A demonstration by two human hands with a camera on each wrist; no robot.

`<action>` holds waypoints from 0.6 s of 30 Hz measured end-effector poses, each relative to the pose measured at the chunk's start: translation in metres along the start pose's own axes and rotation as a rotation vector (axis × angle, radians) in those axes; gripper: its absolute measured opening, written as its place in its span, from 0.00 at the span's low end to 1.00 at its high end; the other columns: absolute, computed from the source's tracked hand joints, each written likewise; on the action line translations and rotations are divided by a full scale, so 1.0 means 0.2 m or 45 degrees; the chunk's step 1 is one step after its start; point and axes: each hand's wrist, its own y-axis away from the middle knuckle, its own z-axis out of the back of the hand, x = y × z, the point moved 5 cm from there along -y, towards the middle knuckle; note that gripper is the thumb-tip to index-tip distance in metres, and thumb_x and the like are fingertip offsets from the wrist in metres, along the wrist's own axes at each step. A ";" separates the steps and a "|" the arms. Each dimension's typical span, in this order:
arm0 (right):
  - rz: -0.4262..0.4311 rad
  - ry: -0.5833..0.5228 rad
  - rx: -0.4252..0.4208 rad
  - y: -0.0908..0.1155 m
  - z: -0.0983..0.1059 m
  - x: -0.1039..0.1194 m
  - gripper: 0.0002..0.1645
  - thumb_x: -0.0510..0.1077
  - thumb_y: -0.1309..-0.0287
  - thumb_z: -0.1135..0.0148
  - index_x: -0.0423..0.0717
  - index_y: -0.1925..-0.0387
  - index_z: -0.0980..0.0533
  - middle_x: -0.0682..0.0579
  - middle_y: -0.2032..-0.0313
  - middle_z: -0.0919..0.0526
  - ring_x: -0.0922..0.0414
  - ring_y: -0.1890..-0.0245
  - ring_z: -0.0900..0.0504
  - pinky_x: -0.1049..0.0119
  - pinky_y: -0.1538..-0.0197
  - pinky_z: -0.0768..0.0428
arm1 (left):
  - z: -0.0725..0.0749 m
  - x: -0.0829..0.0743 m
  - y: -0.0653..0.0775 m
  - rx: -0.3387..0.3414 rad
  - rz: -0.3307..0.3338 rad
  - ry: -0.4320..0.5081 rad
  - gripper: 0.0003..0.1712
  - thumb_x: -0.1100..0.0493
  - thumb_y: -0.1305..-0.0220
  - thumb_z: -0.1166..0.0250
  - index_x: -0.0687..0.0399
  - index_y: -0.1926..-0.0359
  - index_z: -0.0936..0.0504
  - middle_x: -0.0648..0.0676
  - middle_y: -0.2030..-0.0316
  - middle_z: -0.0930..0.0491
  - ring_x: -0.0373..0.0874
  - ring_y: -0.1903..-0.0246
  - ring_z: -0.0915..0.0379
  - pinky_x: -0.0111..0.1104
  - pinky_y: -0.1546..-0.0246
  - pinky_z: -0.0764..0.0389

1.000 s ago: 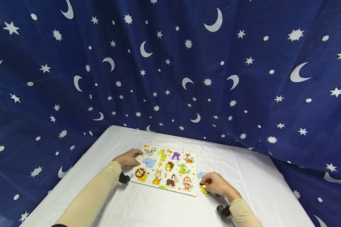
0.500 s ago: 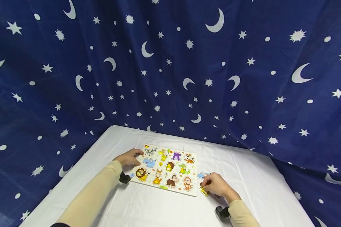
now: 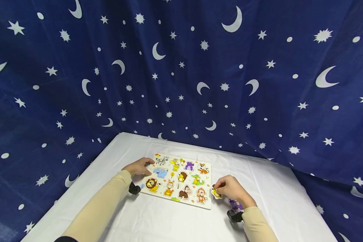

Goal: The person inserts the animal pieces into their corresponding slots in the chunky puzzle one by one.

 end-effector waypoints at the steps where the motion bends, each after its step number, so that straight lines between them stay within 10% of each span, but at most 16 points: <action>1: 0.004 0.001 -0.003 -0.01 0.00 0.01 0.06 0.28 0.52 0.35 0.33 0.69 0.16 0.41 0.69 0.12 0.68 0.74 0.21 0.71 0.69 0.18 | 0.00 0.00 0.00 0.002 0.004 -0.003 0.31 0.66 0.47 0.25 0.52 0.40 0.22 0.62 0.36 0.28 0.56 0.35 0.33 0.49 0.29 0.35; 18: -0.017 0.048 -0.008 -0.19 -0.09 0.06 0.05 0.29 0.51 0.33 0.35 0.70 0.15 0.42 0.67 0.11 0.66 0.72 0.19 0.73 0.67 0.20 | -0.01 -0.01 0.00 -0.004 0.038 0.011 0.30 0.66 0.46 0.26 0.52 0.41 0.21 0.62 0.35 0.29 0.56 0.34 0.34 0.49 0.29 0.36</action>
